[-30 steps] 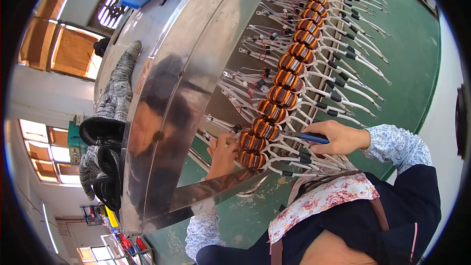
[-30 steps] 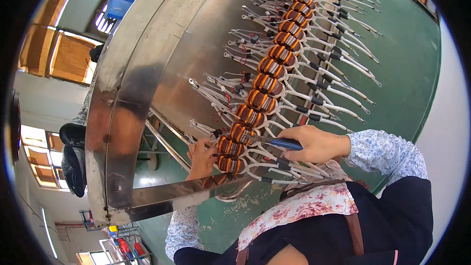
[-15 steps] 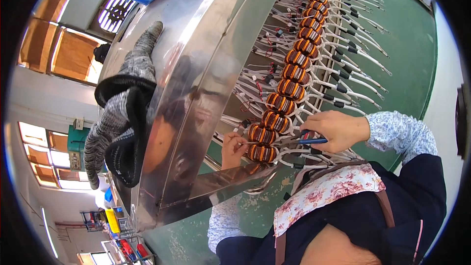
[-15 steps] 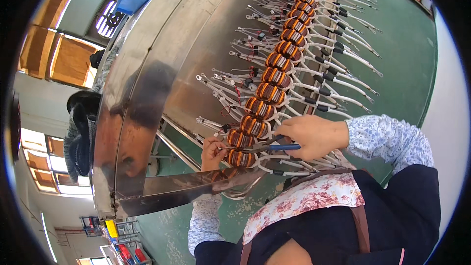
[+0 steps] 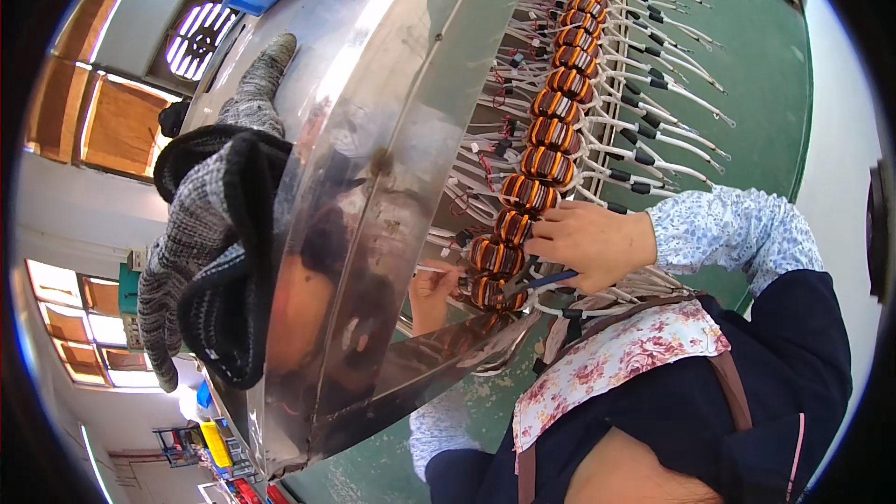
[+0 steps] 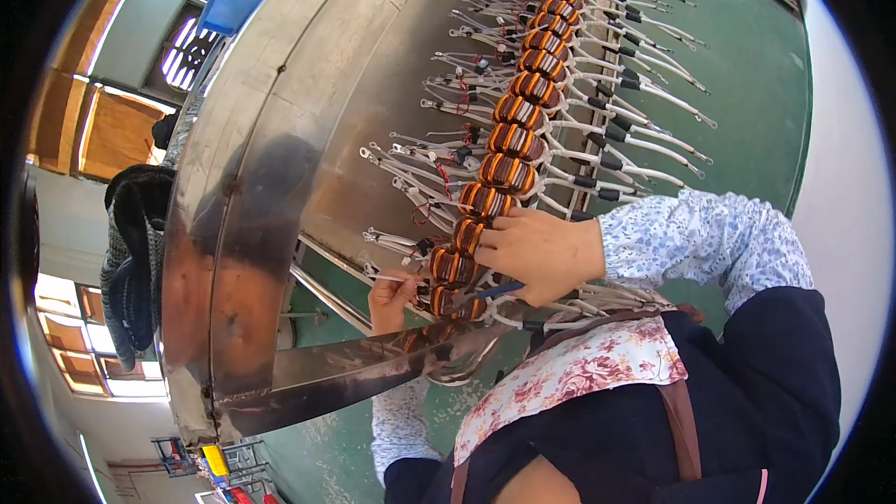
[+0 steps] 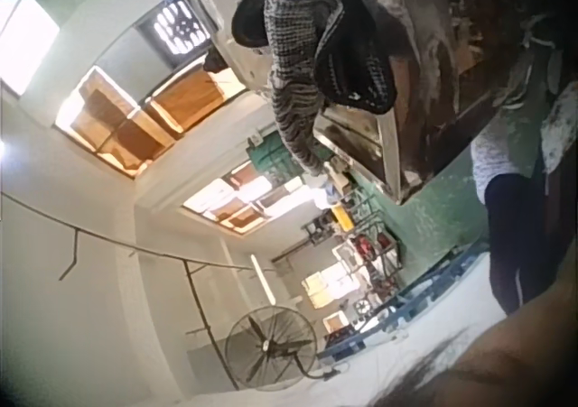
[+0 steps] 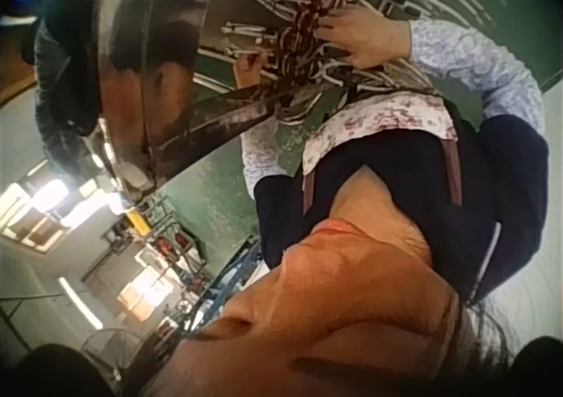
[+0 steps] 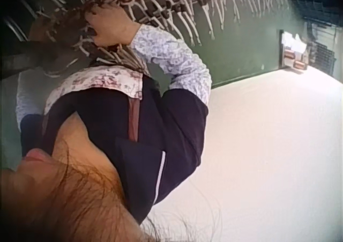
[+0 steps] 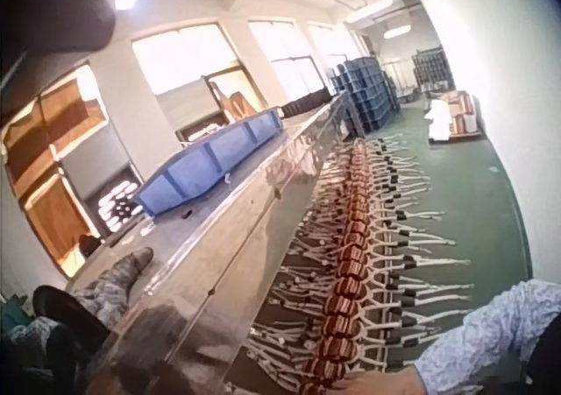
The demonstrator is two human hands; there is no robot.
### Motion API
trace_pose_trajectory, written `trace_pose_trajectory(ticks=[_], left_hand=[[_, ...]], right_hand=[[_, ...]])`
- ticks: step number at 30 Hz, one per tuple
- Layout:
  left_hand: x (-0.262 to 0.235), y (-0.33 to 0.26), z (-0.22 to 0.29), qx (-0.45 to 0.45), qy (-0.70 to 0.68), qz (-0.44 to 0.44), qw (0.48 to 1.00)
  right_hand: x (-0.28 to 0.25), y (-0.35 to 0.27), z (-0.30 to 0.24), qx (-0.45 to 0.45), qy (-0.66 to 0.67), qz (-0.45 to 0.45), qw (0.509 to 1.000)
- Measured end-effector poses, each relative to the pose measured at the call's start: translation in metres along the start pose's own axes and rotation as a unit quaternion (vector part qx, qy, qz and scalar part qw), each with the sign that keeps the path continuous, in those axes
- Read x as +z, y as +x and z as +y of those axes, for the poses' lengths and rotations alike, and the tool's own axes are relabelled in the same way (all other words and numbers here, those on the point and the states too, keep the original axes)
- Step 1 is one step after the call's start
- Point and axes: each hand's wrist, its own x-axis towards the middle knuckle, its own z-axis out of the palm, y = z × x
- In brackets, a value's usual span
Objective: The person uses pliers to strip the insulation from white wires attached to a row of copper coils hanging from a metal rack. They then insert the stripped wire ends into the coils and secure them. The person works methodically along the rack, handling each coil individually.
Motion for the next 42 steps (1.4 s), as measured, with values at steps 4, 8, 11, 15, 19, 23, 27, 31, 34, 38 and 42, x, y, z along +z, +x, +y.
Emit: trace_pose_trajectory(ticks=[4,8,11,15,19,23,27,31,34,38,42], left_hand=[[-0.007,0.005,-0.012,0.006,-0.024,0.007,1.000],[-0.010,0.003,-0.024,-0.001,-0.189,0.053,0.981],[-0.003,0.005,-0.027,0.009,-0.212,0.056,0.976],[-0.001,0.004,-0.026,0.031,-0.213,0.047,0.975],[-0.002,0.001,-0.026,0.055,-0.215,0.044,0.974],[0.000,0.002,-0.027,0.058,-0.213,0.049,0.974],[0.001,0.002,-0.026,0.050,-0.206,0.062,0.975],[0.002,0.001,-0.024,0.050,-0.196,0.070,0.977],[0.002,0.001,-0.024,0.055,-0.196,0.064,0.977],[0.007,0.001,-0.020,0.045,-0.204,0.077,0.975],[0.003,-0.001,-0.021,0.045,-0.202,0.083,0.975]], right_hand=[[0.003,0.022,-0.006,0.002,-0.086,0.052,0.995],[0.009,0.048,-0.017,0.009,-0.207,0.037,0.978],[0.016,0.069,-0.030,0.053,-0.237,-0.028,0.970],[0.032,0.091,-0.041,0.118,-0.312,-0.072,0.940],[0.023,0.096,-0.045,0.114,-0.305,-0.118,0.938],[0.025,0.103,-0.040,0.094,-0.311,-0.114,0.939],[0.032,0.107,-0.033,0.068,-0.304,-0.119,0.943],[0.030,0.103,-0.022,0.057,-0.253,-0.093,0.961],[0.039,0.101,-0.029,0.083,-0.298,-0.068,0.949],[0.026,0.104,-0.033,0.061,-0.291,-0.121,0.947],[0.014,0.103,-0.025,-0.009,-0.239,-0.113,0.964]])
